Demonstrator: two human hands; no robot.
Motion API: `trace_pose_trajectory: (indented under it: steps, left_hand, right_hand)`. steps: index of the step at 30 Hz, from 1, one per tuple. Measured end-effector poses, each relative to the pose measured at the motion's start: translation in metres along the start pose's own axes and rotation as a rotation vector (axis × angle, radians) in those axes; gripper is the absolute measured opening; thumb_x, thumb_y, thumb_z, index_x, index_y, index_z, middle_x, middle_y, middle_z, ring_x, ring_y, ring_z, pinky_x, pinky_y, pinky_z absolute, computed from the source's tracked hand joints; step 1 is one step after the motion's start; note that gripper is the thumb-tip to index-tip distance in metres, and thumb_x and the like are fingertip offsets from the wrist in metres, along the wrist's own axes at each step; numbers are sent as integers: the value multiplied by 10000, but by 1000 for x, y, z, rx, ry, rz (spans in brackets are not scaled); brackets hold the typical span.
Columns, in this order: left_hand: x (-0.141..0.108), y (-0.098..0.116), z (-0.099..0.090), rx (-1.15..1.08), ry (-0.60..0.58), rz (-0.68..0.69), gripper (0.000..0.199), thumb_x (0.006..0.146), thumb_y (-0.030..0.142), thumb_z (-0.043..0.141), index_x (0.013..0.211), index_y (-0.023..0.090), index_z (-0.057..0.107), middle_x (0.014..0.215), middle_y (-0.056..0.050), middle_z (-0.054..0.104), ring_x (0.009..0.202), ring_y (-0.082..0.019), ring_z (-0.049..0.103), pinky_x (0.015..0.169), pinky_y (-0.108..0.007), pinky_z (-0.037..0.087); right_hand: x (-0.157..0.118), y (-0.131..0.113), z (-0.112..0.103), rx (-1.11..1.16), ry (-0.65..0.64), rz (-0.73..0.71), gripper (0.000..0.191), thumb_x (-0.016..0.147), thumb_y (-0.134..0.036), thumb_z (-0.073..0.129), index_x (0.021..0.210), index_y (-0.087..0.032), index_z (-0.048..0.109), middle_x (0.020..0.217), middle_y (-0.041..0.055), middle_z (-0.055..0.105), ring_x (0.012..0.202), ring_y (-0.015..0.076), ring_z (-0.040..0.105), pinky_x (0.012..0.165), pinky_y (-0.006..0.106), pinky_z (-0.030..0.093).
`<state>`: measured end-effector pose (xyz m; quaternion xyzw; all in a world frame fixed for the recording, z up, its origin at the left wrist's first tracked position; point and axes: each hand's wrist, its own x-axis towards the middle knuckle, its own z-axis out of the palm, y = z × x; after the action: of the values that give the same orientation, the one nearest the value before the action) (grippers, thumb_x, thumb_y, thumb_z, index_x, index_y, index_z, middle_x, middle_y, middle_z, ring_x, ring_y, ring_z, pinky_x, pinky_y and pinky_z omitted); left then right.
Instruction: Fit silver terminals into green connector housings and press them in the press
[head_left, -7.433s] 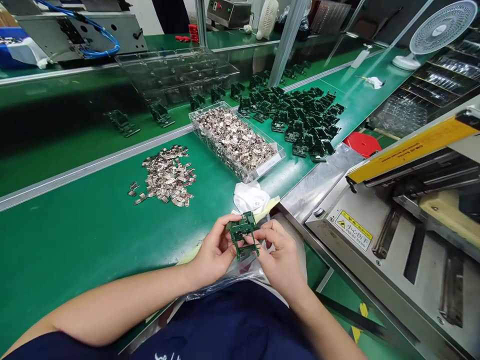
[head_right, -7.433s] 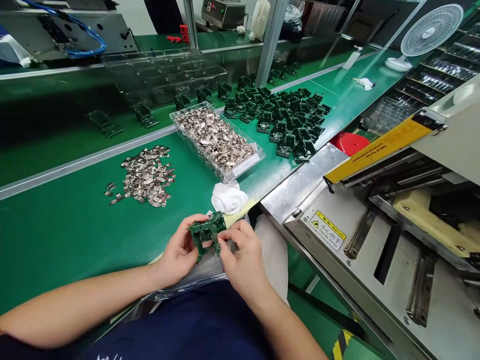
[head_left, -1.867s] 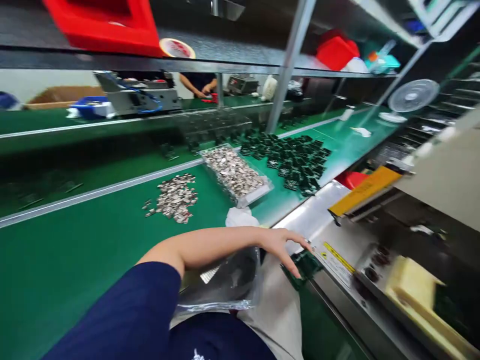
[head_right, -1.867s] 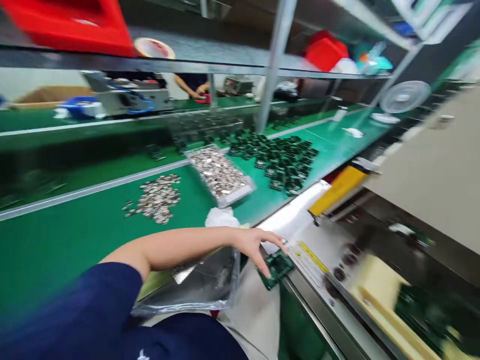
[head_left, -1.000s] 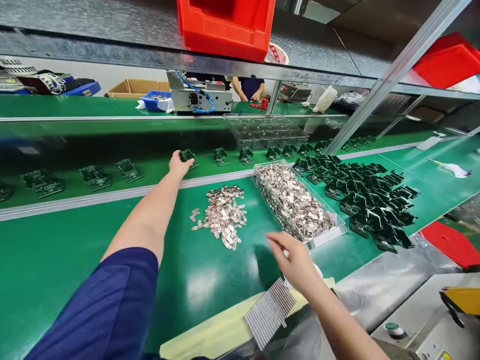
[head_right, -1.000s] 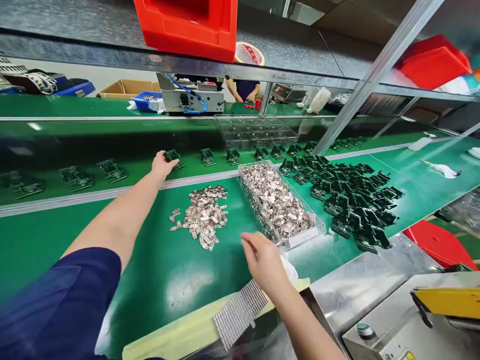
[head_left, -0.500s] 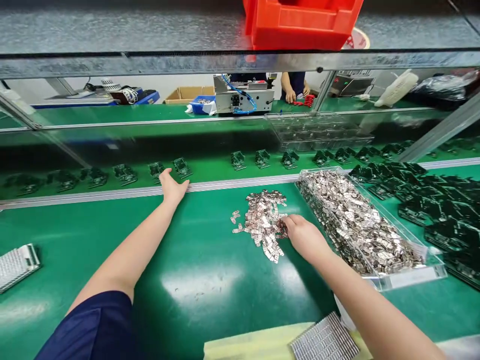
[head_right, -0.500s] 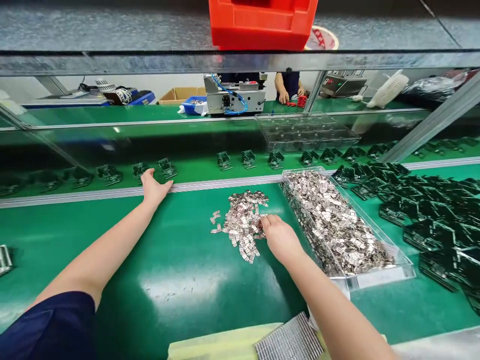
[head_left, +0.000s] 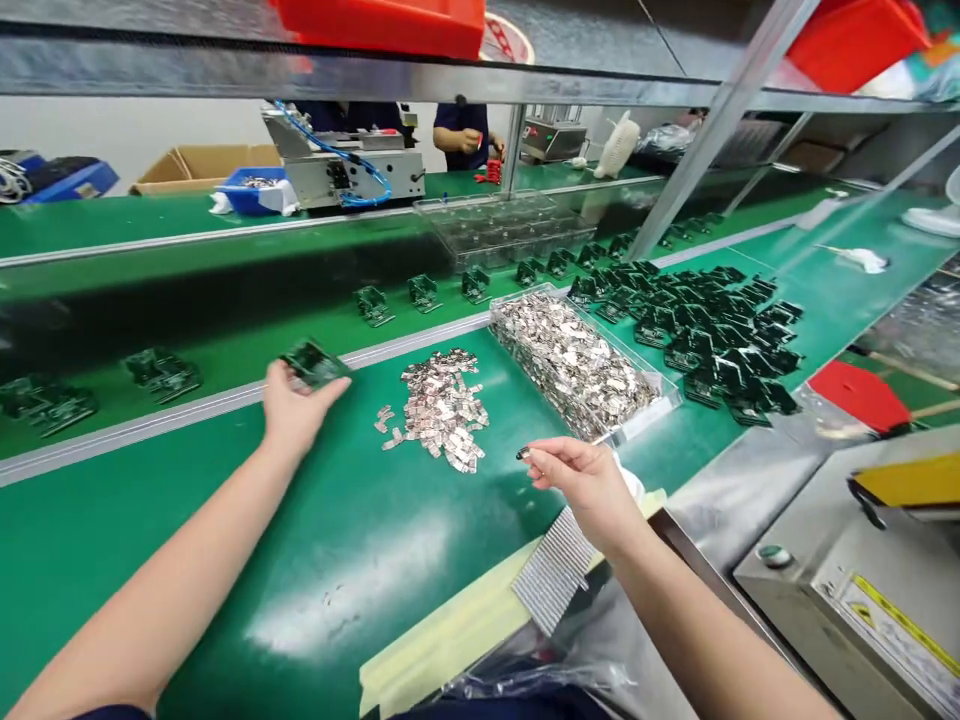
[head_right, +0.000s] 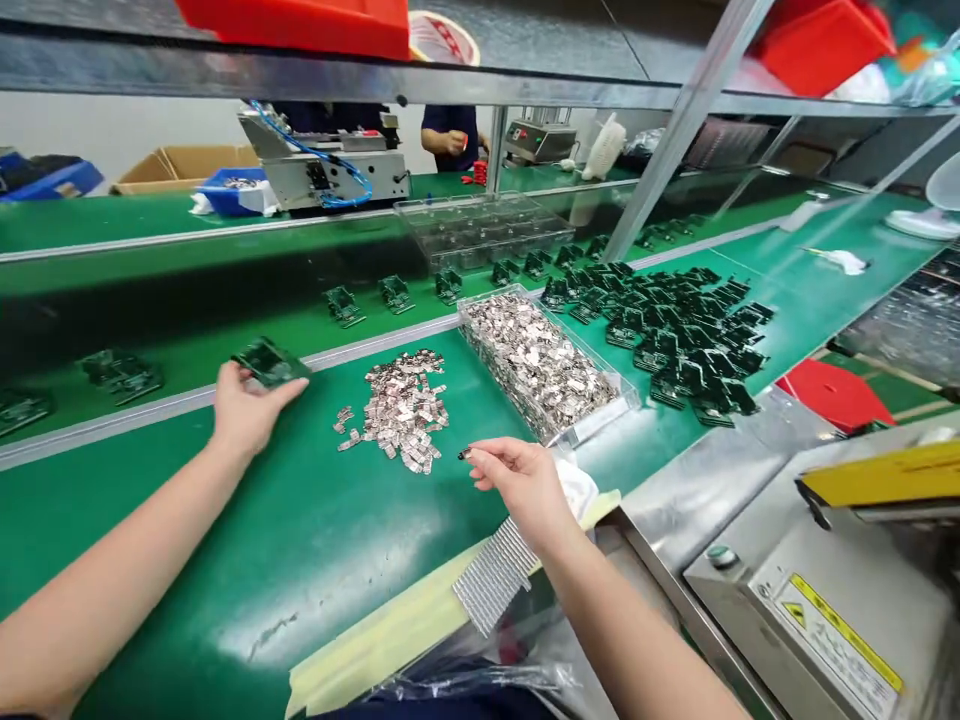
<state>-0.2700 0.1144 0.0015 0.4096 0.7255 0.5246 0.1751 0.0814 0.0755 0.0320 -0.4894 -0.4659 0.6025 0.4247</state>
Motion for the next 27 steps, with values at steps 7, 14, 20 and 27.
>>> trace_pose_trajectory:
  steps: [7, 14, 20, 27]
  left_hand:
    - [-180, 69, 65, -644, -824, -163, 562, 664, 293, 826, 1080, 231, 453, 1045, -39, 658, 880, -181, 697, 814, -340, 597]
    - [-221, 90, 74, -753, -952, -97, 535, 707, 211, 804, 1143, 244, 495, 991, -14, 624, 859, -135, 660, 739, -224, 557]
    - [-239, 87, 78, -725, -931, -5, 480, 767, 181, 752, 1172, 266, 509, 1009, -8, 605, 854, -98, 613, 760, -183, 520]
    - [-245, 81, 81, -625, -812, 99, 269, 865, 236, 646, 1119, 246, 554, 907, -5, 604, 737, -89, 554, 673, -173, 497]
  right_hand:
    - [-61, 23, 1, -73, 224, -305, 128, 764, -317, 746, 719, -205, 704, 873, 34, 598, 874, 181, 571, 751, 286, 459]
    - [-91, 39, -7, -160, 299, -310, 99, 812, -271, 681, 760, -186, 686, 1089, 83, 560, 923, 199, 577, 766, 310, 462]
    - [-98, 41, -11, -200, 324, -334, 75, 805, -239, 655, 748, -192, 665, 1088, 88, 560, 948, 214, 579, 737, 308, 476]
    - [-105, 45, -8, -262, 375, -348, 104, 805, -256, 651, 724, -195, 629, 1069, 87, 572, 991, 223, 569, 802, 327, 481]
